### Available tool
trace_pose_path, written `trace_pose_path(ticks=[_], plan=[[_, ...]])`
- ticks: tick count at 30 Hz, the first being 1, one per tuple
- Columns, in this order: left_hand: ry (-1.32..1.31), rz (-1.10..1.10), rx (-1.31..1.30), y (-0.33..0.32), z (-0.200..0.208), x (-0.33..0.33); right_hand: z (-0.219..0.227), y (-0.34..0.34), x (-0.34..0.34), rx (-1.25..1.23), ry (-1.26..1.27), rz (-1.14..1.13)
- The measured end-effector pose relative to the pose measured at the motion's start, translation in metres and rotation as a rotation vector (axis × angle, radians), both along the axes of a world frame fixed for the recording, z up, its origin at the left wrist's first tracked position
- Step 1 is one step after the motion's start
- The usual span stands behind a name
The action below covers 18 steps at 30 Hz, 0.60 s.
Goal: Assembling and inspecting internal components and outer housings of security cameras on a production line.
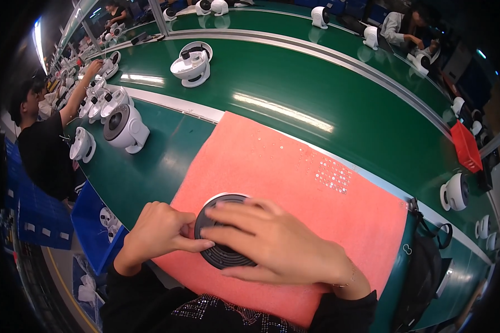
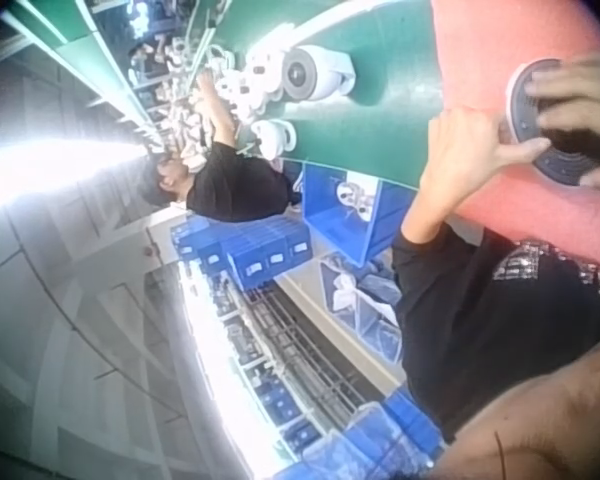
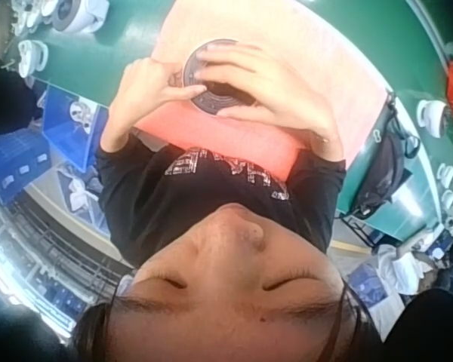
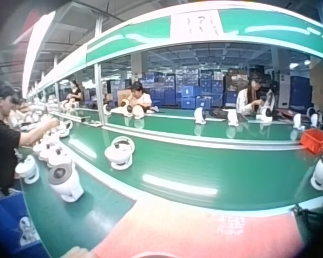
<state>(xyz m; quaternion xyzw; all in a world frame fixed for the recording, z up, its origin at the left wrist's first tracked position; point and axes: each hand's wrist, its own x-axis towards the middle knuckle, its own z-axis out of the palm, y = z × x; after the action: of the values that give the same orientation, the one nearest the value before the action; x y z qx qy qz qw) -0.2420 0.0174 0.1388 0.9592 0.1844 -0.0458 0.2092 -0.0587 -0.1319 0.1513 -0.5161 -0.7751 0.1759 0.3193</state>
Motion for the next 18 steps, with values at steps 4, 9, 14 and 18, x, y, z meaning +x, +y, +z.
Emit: trace_pose_path(ticks=[4,9,14,18], plan=[[0.161,0.038,-0.05,0.005,-0.011,0.002,-0.03,0.012,0.012,-0.168,0.042,-0.442],[-0.163,0.175,-1.021,-0.011,-0.048,-0.014,-0.023,0.017,0.013,-0.582,0.416,-0.292],[-0.582,0.097,-0.635,-0.022,-0.02,-0.002,-0.006,0.012,-0.006,-0.075,0.302,-0.364],[-0.602,0.043,-0.542,-0.022,-0.009,0.005,-0.013,0.017,0.001,0.185,0.231,-0.399]])
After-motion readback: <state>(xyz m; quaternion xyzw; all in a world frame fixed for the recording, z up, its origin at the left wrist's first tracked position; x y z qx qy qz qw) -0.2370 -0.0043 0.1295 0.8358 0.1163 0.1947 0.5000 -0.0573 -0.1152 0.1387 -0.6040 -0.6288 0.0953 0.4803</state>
